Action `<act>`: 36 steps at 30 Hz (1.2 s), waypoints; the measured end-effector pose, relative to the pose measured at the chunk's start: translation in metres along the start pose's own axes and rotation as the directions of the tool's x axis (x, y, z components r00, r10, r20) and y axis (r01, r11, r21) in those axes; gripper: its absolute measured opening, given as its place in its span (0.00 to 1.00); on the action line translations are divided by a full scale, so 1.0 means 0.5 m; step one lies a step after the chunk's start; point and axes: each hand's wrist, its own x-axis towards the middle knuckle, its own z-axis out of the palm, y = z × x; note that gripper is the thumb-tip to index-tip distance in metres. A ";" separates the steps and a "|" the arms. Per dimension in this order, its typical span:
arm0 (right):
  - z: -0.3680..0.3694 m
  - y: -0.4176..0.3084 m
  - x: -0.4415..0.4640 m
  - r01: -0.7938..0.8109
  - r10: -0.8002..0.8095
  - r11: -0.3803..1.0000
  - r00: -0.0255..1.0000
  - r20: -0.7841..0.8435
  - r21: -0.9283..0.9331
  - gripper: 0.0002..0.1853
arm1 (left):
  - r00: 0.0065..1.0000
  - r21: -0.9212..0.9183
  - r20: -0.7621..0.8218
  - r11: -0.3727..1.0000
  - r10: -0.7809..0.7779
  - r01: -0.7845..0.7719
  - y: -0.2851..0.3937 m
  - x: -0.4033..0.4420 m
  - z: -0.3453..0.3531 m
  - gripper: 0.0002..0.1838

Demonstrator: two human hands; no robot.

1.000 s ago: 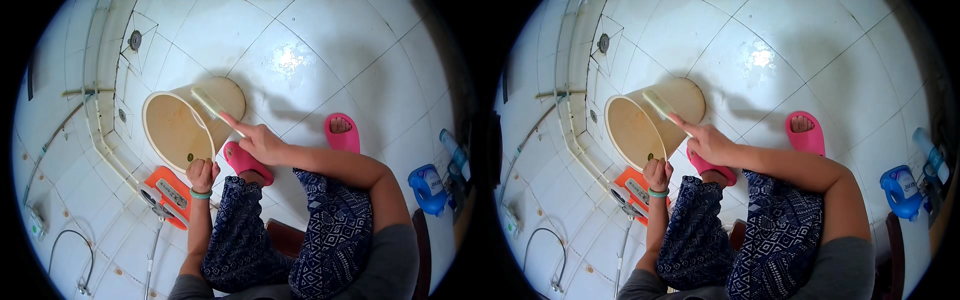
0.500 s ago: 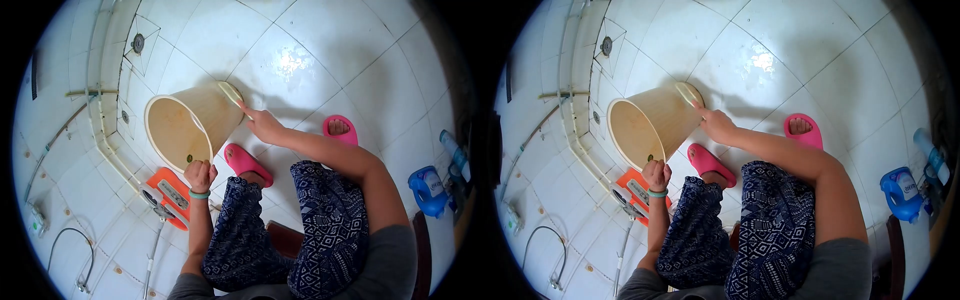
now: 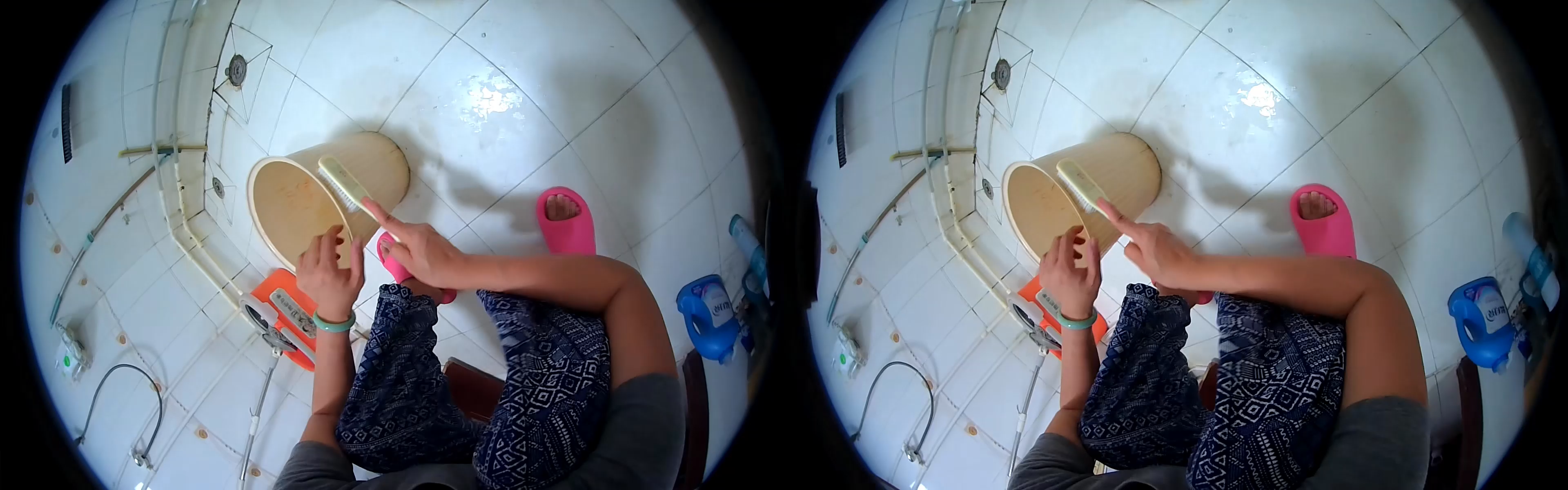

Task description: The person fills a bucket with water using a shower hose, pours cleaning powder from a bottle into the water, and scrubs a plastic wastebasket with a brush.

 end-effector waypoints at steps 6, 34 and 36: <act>-0.006 0.014 0.008 -0.201 0.200 0.980 0.978 -0.052 0.002 0.40 | 0.995 0.127 -0.058 0.989 0.083 -0.075 0.009 0.015 0.025 0.04; -0.088 -0.307 0.059 -0.143 0.277 0.815 0.947 0.161 -0.562 0.23 | 0.933 -0.139 0.010 0.924 0.361 -0.356 -0.085 -0.159 0.015 0.10; -0.043 -0.342 0.058 0.229 0.015 0.678 0.945 0.325 -0.698 0.25 | 0.954 -0.156 -0.060 0.941 0.293 -0.299 -0.093 -0.162 0.019 0.11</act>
